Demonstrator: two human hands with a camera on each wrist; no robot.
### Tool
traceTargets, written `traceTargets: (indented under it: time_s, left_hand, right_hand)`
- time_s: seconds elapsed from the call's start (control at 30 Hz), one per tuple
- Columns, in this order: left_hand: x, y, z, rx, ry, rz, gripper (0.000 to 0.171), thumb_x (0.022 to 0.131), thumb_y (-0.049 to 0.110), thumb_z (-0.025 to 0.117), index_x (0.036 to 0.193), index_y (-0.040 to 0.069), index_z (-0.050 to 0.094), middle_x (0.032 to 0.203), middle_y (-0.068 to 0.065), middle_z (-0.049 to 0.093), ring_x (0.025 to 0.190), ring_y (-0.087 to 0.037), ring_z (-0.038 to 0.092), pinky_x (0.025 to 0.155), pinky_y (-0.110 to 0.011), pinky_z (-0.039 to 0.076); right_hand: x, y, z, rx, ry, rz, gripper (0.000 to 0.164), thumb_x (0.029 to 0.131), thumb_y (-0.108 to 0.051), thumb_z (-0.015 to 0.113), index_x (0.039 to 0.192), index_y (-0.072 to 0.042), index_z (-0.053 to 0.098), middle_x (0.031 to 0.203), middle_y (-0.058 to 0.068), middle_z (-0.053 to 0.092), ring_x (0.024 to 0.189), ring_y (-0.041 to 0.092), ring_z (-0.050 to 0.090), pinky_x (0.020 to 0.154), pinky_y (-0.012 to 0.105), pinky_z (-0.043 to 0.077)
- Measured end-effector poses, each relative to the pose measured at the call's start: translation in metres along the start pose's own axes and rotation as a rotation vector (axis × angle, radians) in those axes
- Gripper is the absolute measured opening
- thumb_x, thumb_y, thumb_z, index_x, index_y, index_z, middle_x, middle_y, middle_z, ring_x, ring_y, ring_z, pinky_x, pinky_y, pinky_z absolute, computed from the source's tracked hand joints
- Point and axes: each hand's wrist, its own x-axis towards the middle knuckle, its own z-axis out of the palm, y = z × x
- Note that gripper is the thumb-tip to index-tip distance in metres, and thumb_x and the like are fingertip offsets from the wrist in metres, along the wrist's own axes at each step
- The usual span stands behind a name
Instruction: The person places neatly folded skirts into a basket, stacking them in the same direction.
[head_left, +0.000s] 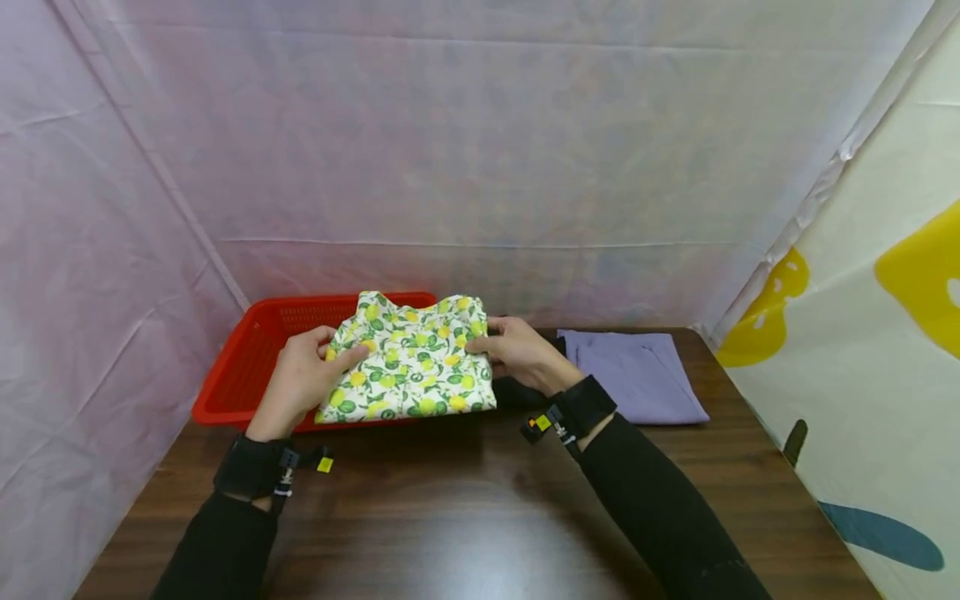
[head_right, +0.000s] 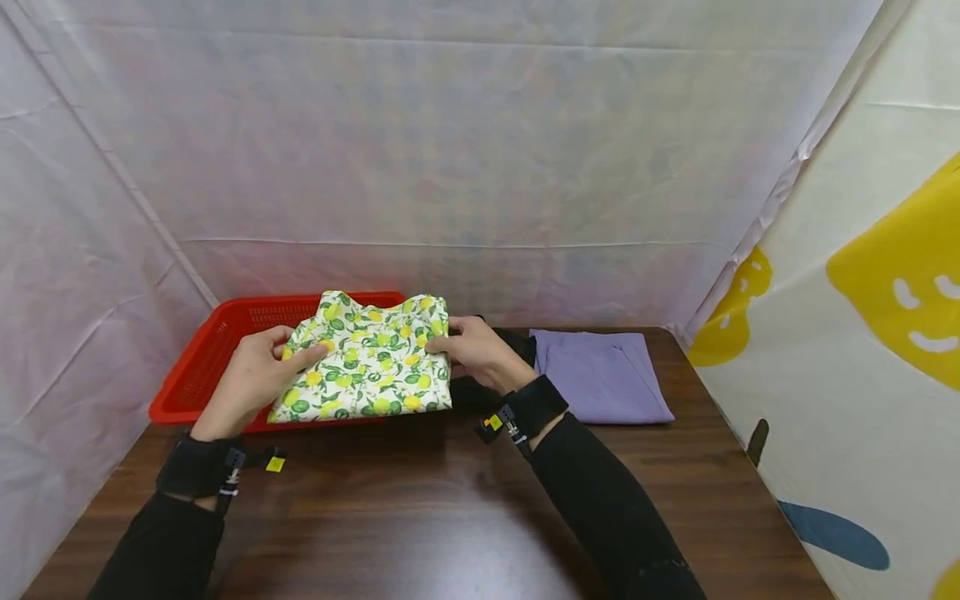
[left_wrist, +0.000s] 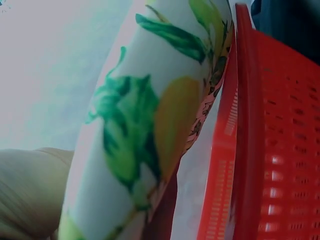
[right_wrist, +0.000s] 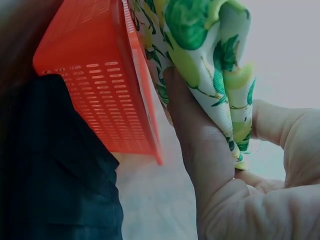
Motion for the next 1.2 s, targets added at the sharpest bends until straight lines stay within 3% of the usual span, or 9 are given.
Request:
traceTargets:
  time_s: [0.1, 0.33, 0.57, 0.77, 0.93, 1.07, 1.2]
  left_hand:
    - [0.004, -0.003, -0.005, 0.015, -0.002, 0.004, 0.055, 0.109, 0.055, 0.081, 0.118, 0.003, 0.065, 0.070, 0.001, 0.046, 0.056, -0.018, 0.049, 0.056, -0.033, 0.049]
    - [0.015, -0.008, -0.015, 0.006, -0.018, -0.010, 0.052, 0.111, 0.052, 0.080, 0.112, 0.004, 0.060, 0.071, 0.003, 0.044, 0.056, -0.016, 0.047, 0.056, -0.033, 0.049]
    - [0.020, -0.014, -0.027, 0.079, -0.041, -0.006, 0.051, 0.114, 0.046, 0.077, 0.099, 0.007, 0.048, 0.069, 0.006, 0.032, 0.056, -0.014, 0.035, 0.059, -0.031, 0.043]
    - [0.023, -0.018, -0.040, 0.121, -0.061, -0.034, 0.047, 0.115, 0.044, 0.075, 0.111, 0.002, 0.055, 0.068, 0.006, 0.029, 0.054, -0.014, 0.032, 0.057, -0.033, 0.043]
    - [0.028, -0.023, -0.048, 0.153, -0.049, -0.040, 0.048, 0.116, 0.044, 0.073, 0.121, -0.001, 0.058, 0.069, 0.007, 0.029, 0.057, -0.014, 0.034, 0.060, -0.033, 0.041]
    - [0.031, -0.027, -0.051, 0.166, -0.025, -0.046, 0.049, 0.117, 0.043, 0.072, 0.126, -0.004, 0.061, 0.070, 0.006, 0.029, 0.057, -0.014, 0.034, 0.061, -0.033, 0.039]
    - [0.034, -0.028, -0.054, 0.173, -0.007, -0.054, 0.049, 0.118, 0.042, 0.071, 0.129, -0.005, 0.063, 0.070, 0.006, 0.031, 0.059, -0.016, 0.038, 0.061, -0.034, 0.039]
  right_hand:
    - [0.008, -0.001, 0.002, 0.001, -0.004, 0.016, 0.059, 0.117, -0.013, 0.071, 0.173, -0.012, 0.053, 0.146, 0.020, 0.077, 0.113, 0.027, 0.085, 0.094, 0.044, 0.073]
    - [0.023, -0.009, 0.008, 0.016, -0.009, 0.025, 0.056, 0.117, -0.015, 0.073, 0.170, -0.012, 0.057, 0.143, 0.019, 0.078, 0.111, 0.027, 0.085, 0.090, 0.041, 0.073]
    - [0.034, -0.014, 0.018, 0.065, -0.072, 0.046, 0.056, 0.118, -0.012, 0.070, 0.171, -0.009, 0.054, 0.146, 0.020, 0.076, 0.112, 0.026, 0.083, 0.091, 0.040, 0.072]
    - [0.045, -0.018, 0.031, 0.069, -0.109, 0.060, 0.056, 0.118, -0.008, 0.065, 0.172, -0.008, 0.051, 0.151, 0.022, 0.073, 0.116, 0.028, 0.081, 0.090, 0.038, 0.071]
    - [0.056, -0.020, 0.043, 0.062, -0.088, 0.050, 0.056, 0.118, -0.006, 0.065, 0.172, -0.006, 0.051, 0.154, 0.023, 0.071, 0.117, 0.028, 0.079, 0.089, 0.038, 0.070]
    - [0.064, -0.019, 0.055, 0.055, -0.058, 0.042, 0.061, 0.118, -0.005, 0.065, 0.175, -0.002, 0.045, 0.161, 0.027, 0.067, 0.126, 0.033, 0.077, 0.102, 0.046, 0.068]
    - [0.070, -0.020, 0.067, 0.064, -0.048, 0.035, 0.063, 0.118, -0.002, 0.062, 0.177, 0.002, 0.040, 0.169, 0.030, 0.060, 0.148, 0.042, 0.068, 0.125, 0.059, 0.058]
